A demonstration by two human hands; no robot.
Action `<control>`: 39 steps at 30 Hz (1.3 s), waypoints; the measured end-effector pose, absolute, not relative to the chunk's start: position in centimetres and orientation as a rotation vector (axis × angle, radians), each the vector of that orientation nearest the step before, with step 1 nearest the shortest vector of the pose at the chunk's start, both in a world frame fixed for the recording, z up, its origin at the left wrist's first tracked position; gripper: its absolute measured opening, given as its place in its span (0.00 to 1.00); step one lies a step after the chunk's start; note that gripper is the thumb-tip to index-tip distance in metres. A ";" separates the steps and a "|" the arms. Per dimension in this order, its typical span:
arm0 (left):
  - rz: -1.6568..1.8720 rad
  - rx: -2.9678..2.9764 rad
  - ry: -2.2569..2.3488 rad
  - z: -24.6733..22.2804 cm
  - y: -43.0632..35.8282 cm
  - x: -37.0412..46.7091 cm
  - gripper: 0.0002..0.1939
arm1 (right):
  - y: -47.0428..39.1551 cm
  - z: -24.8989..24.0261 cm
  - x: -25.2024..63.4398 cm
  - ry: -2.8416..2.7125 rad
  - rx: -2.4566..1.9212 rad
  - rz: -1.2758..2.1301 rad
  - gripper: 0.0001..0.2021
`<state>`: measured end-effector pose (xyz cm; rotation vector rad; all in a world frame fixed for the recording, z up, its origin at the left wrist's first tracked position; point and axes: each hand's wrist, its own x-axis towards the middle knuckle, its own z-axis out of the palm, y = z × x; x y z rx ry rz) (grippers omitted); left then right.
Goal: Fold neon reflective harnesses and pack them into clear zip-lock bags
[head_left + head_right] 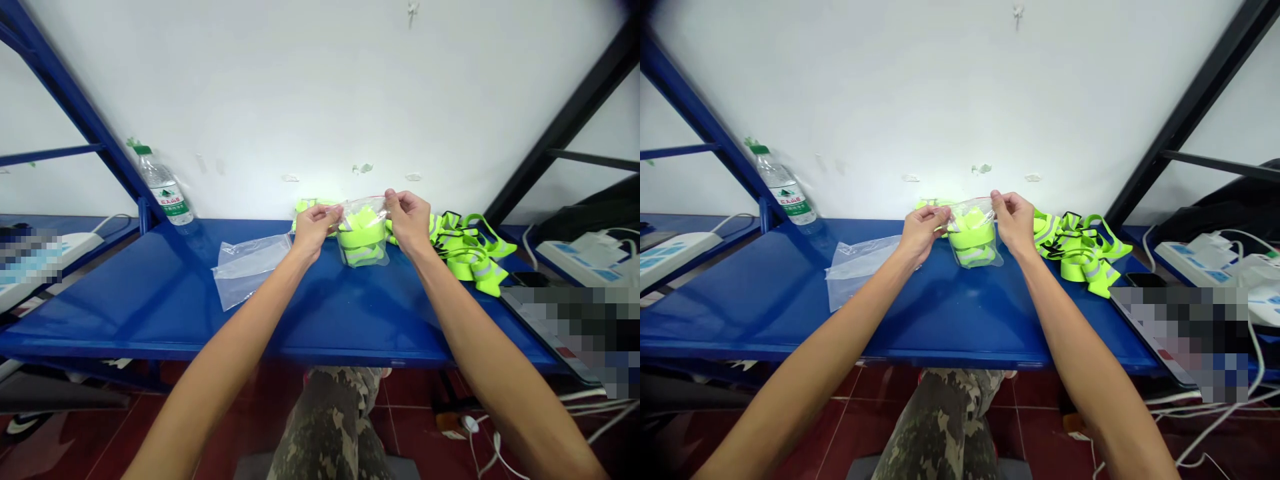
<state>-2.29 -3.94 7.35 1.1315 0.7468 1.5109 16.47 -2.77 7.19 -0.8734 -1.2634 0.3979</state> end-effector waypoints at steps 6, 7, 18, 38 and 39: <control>1.527 1.178 0.831 7.2 -1.4 -1.8 0.21 | -2.7 6.3 17.0 -1.277 -0.851 0.653 0.22; 1.522 1.159 0.831 7.0 -1.2 -1.8 0.21 | -2.7 6.1 17.0 -1.268 -0.852 0.665 0.22; 1.533 1.097 0.734 7.3 -2.3 -1.8 0.19 | -3.0 5.8 15.9 -1.161 -0.822 0.649 0.20; 1.656 1.242 0.724 7.4 -2.1 -2.4 0.11 | -4.0 6.1 15.7 -1.358 -0.854 0.669 0.19; 1.655 1.246 0.732 7.4 -2.1 -2.4 0.11 | -4.0 6.1 15.7 -1.358 -0.856 0.685 0.19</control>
